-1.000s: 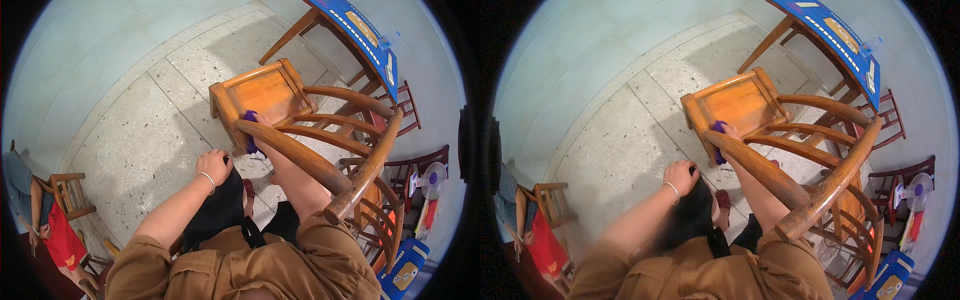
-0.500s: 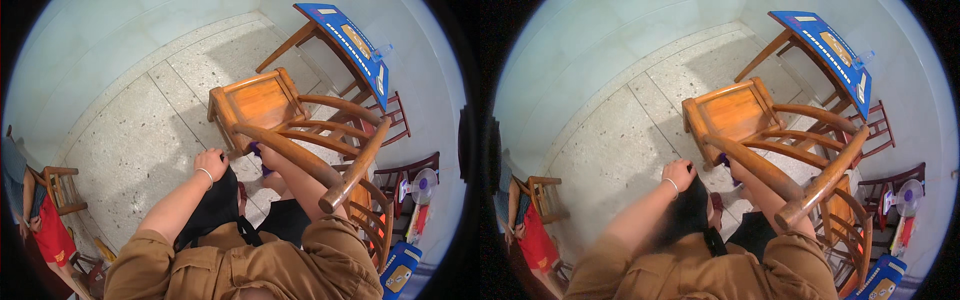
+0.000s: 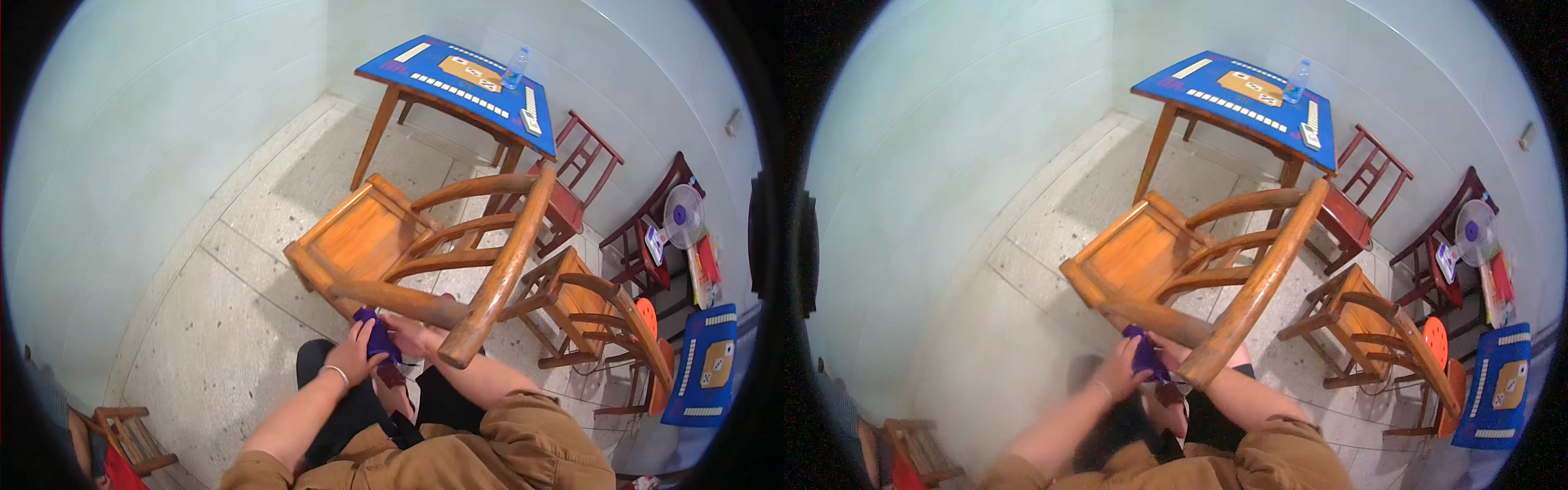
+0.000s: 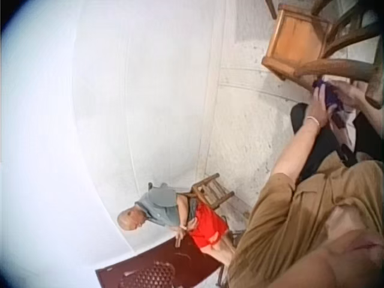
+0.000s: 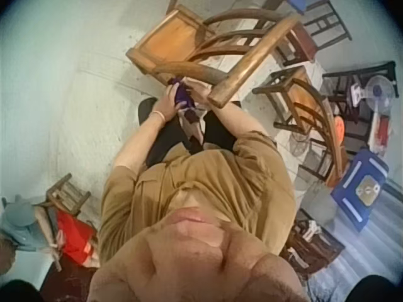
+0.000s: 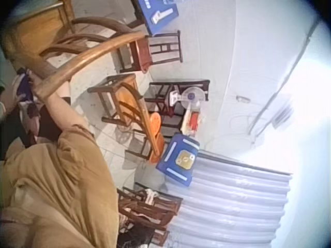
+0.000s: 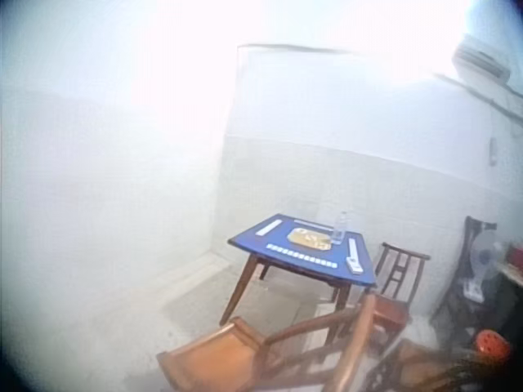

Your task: The person cleans wooden chairs by turning them around and wiping their legs, rungs, seats, and backrests with a cloth.

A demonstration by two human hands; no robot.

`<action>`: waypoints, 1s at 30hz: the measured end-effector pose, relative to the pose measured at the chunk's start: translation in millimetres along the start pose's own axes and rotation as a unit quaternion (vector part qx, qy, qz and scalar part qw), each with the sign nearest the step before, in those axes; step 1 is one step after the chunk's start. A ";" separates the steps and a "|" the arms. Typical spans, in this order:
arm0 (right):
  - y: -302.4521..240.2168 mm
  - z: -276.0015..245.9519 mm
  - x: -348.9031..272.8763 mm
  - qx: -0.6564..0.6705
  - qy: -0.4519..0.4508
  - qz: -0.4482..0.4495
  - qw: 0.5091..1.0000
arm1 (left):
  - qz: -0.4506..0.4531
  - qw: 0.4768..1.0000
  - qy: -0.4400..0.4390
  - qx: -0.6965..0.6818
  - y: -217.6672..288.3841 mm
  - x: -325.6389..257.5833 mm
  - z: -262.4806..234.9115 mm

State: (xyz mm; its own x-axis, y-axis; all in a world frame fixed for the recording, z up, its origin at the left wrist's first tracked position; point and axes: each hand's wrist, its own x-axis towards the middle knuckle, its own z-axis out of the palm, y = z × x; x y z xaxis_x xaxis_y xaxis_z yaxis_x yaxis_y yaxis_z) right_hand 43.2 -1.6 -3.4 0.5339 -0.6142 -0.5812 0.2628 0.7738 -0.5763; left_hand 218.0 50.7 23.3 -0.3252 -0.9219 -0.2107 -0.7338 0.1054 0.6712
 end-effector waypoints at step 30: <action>16.8 -104.0 40.2 -0.096 0.040 -0.034 0.994 | -0.016 0.988 -0.118 0.101 -124.0 77.0 -38.8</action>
State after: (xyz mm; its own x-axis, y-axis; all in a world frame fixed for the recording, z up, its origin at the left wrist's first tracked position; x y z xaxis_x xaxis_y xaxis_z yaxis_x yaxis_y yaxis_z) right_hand -14.5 -29.5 -96.2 0.4527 -0.6801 -0.5766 0.1344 0.6914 -0.7099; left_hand 307.1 -47.8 -48.5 -0.4122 -0.8161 -0.4050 -0.8424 0.1721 0.5106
